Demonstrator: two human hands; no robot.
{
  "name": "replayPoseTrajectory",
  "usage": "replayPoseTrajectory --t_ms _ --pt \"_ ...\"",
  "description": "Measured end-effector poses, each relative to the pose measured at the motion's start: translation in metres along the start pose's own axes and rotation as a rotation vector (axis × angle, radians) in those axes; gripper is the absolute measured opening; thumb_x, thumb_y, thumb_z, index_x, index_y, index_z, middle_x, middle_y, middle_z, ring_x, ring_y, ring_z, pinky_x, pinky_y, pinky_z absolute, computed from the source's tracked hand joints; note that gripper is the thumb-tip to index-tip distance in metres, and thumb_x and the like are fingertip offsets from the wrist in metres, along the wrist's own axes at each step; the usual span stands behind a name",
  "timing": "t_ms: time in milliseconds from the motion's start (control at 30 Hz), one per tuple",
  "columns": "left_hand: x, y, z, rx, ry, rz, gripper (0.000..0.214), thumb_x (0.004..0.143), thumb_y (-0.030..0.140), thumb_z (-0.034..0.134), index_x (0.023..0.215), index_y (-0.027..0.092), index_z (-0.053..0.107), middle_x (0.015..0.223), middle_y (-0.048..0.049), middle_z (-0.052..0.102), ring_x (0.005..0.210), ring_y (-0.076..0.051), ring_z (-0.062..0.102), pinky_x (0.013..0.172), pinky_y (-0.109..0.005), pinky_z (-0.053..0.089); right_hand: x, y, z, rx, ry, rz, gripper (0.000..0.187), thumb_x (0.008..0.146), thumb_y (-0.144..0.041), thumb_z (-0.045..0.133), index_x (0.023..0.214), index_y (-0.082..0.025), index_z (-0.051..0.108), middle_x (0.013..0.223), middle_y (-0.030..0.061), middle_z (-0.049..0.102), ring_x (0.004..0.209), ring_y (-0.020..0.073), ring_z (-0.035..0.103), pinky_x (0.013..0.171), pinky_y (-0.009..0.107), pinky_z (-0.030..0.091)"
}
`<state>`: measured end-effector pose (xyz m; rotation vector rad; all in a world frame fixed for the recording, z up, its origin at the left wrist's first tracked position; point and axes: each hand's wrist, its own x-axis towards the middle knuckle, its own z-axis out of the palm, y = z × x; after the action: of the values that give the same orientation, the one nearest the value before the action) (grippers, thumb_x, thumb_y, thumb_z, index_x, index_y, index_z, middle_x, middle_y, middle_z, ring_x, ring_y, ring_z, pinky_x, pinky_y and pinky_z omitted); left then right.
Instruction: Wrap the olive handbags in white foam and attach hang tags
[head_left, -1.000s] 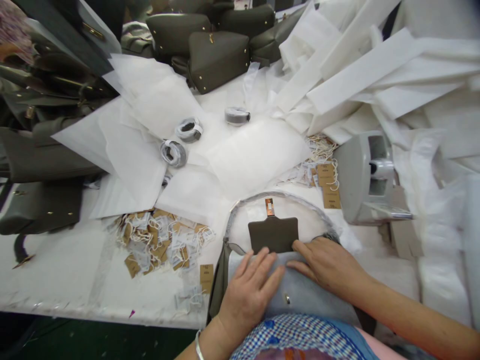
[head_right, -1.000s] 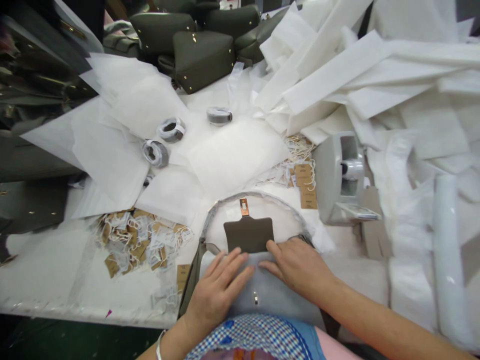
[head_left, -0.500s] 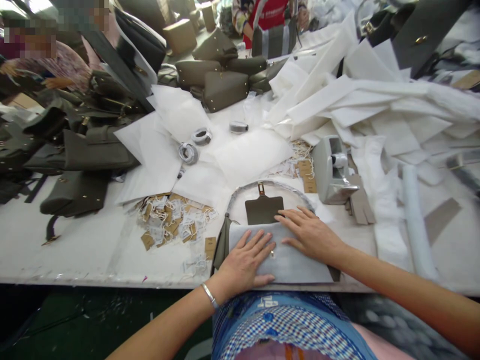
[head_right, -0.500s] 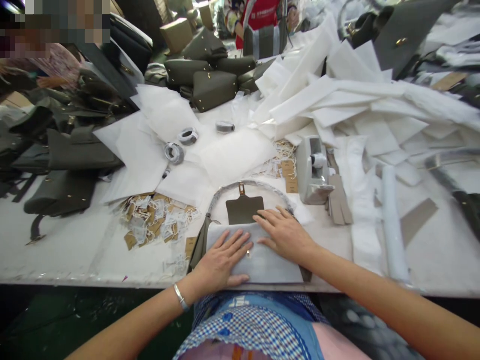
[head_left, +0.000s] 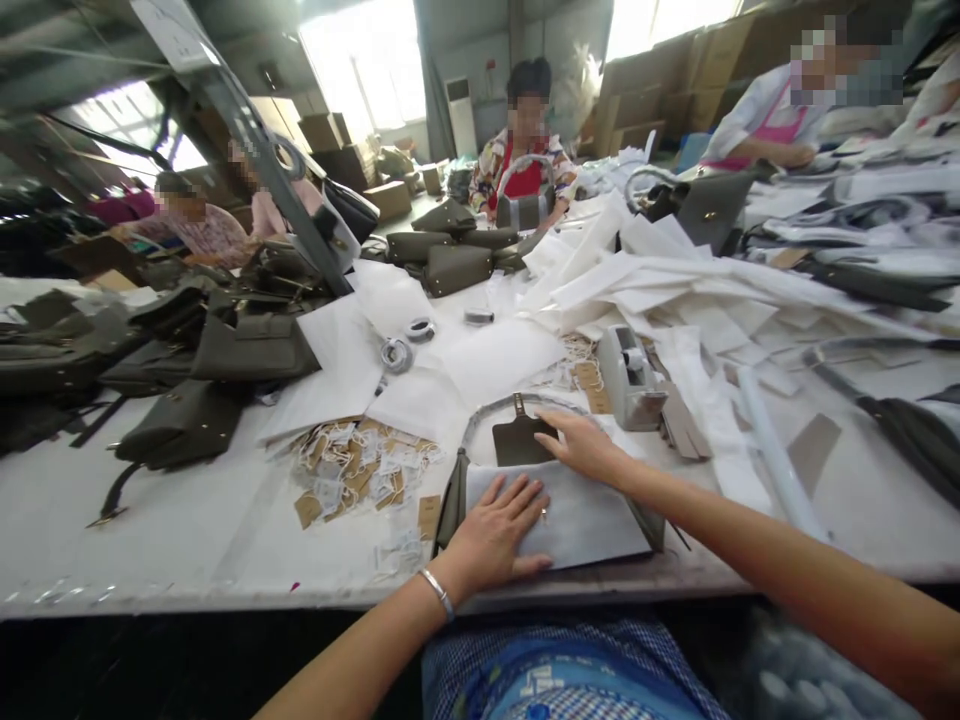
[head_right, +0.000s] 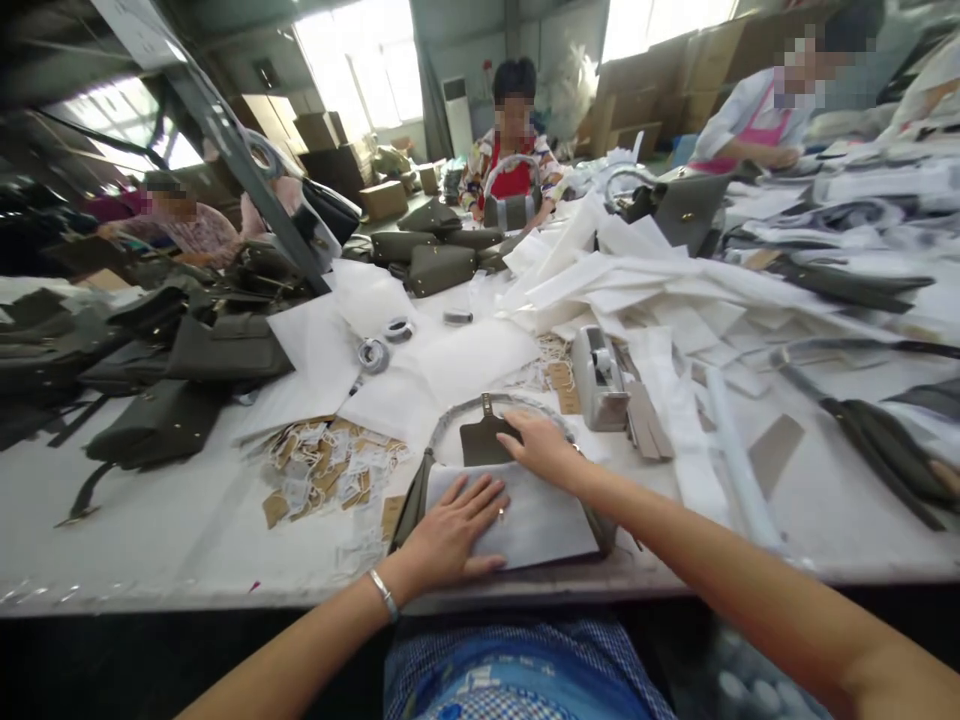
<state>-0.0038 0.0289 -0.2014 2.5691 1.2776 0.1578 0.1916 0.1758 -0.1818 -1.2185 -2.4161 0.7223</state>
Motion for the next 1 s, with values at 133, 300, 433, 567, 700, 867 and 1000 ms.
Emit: replayPoseTrajectory --t_ms 133,300,433,567,700,867,1000 --pt "-0.002 0.0 -0.001 0.028 0.023 0.014 0.078 0.094 0.07 0.035 0.155 0.022 0.027 0.162 -0.0069 0.028 0.151 -0.025 0.019 0.124 -0.047 0.009 0.044 -0.004 0.01 0.015 0.042 0.113 0.05 0.088 -0.031 0.062 0.134 -0.011 0.059 0.109 0.0158 0.074 0.106 0.0324 0.067 0.09 0.044 0.052" --pt "-0.003 0.0 0.0 0.064 0.085 0.03 0.076 0.093 0.069 0.037 0.152 0.02 0.033 0.159 -0.0099 0.035 0.149 -0.026 0.026 0.122 -0.048 0.016 0.018 -0.01 -0.008 0.107 0.011 -0.036 0.025 0.089 -0.03 0.063 0.109 -0.022 0.075 0.095 0.0032 0.076 0.09 0.0206 0.069 0.085 0.031 0.052" --pt "-0.002 0.0 0.002 0.046 0.158 0.034 0.073 0.092 0.067 0.045 0.148 0.02 0.039 0.15 -0.0101 0.048 0.142 -0.026 0.038 0.122 -0.048 0.02 -0.038 -0.009 -0.012 0.146 -0.077 -0.31 0.024 0.095 -0.029 0.057 0.11 -0.03 0.076 0.111 0.0036 0.072 0.102 0.0184 0.066 0.092 0.031 0.05" --pt "-0.004 0.001 0.009 0.015 0.213 0.013 0.066 0.09 0.064 0.052 0.138 0.019 0.05 0.128 -0.0082 0.066 0.127 -0.026 0.055 0.121 -0.048 0.025 -0.074 0.004 0.003 0.024 -0.111 -0.453 0.033 0.097 -0.022 0.052 0.122 -0.035 0.071 0.127 0.0059 0.066 0.113 0.0205 0.062 0.097 0.035 0.049" --pt "-0.011 0.001 0.02 0.063 0.347 0.077 0.064 0.092 0.06 0.054 0.134 0.012 0.052 0.128 -0.0136 0.065 0.119 -0.027 0.061 0.114 -0.048 0.039 -0.082 0.012 0.013 -0.096 -0.086 -0.488 0.038 0.097 -0.019 0.05 0.129 -0.034 0.065 0.132 0.0076 0.062 0.115 0.0218 0.061 0.098 0.038 0.049" --pt "-0.02 0.001 0.023 0.103 0.464 0.193 0.05 0.095 0.047 0.057 0.134 0.016 0.053 0.129 -0.0113 0.066 0.121 -0.021 0.06 0.108 -0.037 0.048 -0.087 0.016 0.017 -0.235 -0.071 -0.566 0.045 0.096 -0.018 0.049 0.139 -0.031 0.057 0.137 0.0093 0.059 0.116 0.0235 0.06 0.098 0.041 0.049" --pt "-0.021 0.002 0.021 0.157 0.423 0.311 0.048 0.097 0.035 0.057 0.141 0.017 0.047 0.136 -0.0069 0.063 0.133 -0.017 0.051 0.112 -0.032 0.045 -0.091 0.017 0.022 -0.282 -0.056 -0.561 0.046 0.096 -0.019 0.051 0.141 -0.029 0.054 0.139 0.0096 0.058 0.118 0.0242 0.059 0.098 0.041 0.049"
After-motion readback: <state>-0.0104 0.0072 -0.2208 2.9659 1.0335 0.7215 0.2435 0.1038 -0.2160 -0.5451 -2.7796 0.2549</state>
